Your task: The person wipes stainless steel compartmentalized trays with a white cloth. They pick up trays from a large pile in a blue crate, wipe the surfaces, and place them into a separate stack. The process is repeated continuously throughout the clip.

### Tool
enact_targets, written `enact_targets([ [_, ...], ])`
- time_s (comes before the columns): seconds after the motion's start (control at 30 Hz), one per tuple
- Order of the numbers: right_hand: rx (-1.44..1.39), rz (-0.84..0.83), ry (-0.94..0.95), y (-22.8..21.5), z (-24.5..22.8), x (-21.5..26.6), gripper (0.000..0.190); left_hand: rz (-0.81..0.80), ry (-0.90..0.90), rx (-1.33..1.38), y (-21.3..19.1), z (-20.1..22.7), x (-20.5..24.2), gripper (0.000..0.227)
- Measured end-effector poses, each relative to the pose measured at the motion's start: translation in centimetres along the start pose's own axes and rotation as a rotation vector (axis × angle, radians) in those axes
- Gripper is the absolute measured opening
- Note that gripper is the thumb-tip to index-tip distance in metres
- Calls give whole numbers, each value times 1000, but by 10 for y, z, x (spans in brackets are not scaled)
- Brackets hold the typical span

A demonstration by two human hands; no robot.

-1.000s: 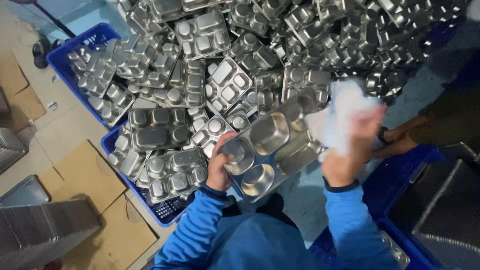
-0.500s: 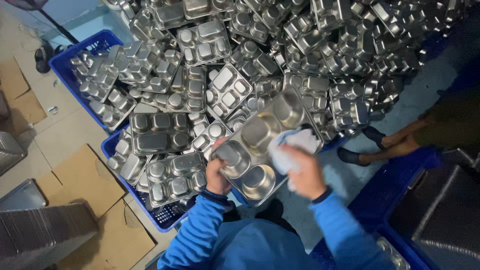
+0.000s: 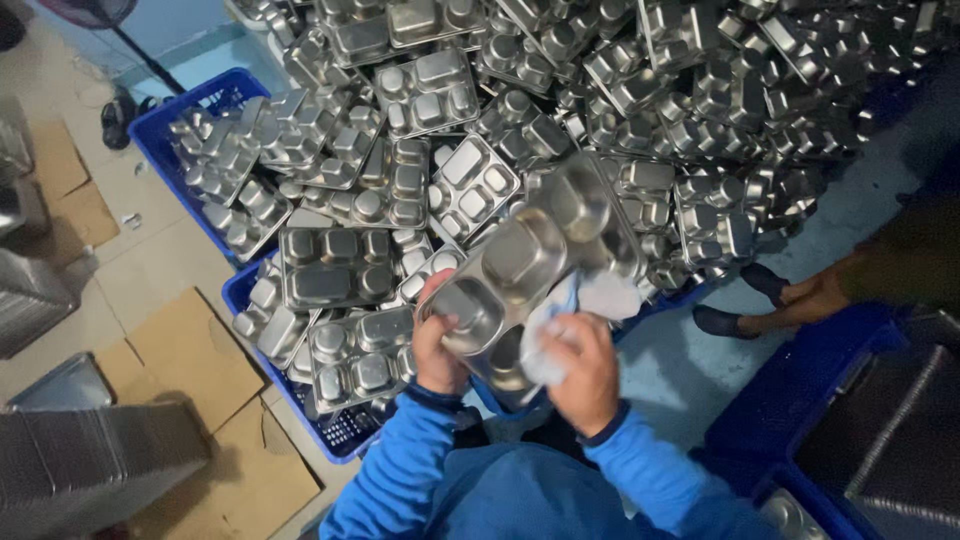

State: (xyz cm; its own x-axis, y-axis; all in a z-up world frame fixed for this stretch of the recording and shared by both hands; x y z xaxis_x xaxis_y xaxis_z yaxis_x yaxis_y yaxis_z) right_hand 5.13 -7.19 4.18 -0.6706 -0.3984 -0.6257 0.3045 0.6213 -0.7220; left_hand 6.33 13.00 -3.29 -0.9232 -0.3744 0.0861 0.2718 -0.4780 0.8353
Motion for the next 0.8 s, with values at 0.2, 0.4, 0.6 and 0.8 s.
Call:
enact_targets([
  [0.2,-135,-231,210,54,1,21,20,-125,145,-260,29,6,12,68],
  [0.4,-1595,21,1184,45,69,46,30,-554,664,-951,106,28,52,53],
  [0.6,-1489,74,918,-1,90,22,56,-1070,749,-1241,134,19,87,79],
  [0.8,-1787,158,689,-2,119,52,71,-7,-37,-262,17,19,16,77],
])
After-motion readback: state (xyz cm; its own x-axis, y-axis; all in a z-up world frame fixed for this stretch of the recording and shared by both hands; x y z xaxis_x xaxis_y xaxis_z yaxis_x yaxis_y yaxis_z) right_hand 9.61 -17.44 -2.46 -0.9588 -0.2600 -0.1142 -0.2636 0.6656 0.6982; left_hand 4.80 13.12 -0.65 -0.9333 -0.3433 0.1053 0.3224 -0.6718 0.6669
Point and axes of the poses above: each hand's wrist, its own x-axis away from the middle knuckle, its own y-axis out of the palm, z = x × y, the point moved 9 cm from there along -x, towards the middle knuckle, and after that the axes turned 8 degrees about x, right-handed, at the moved point
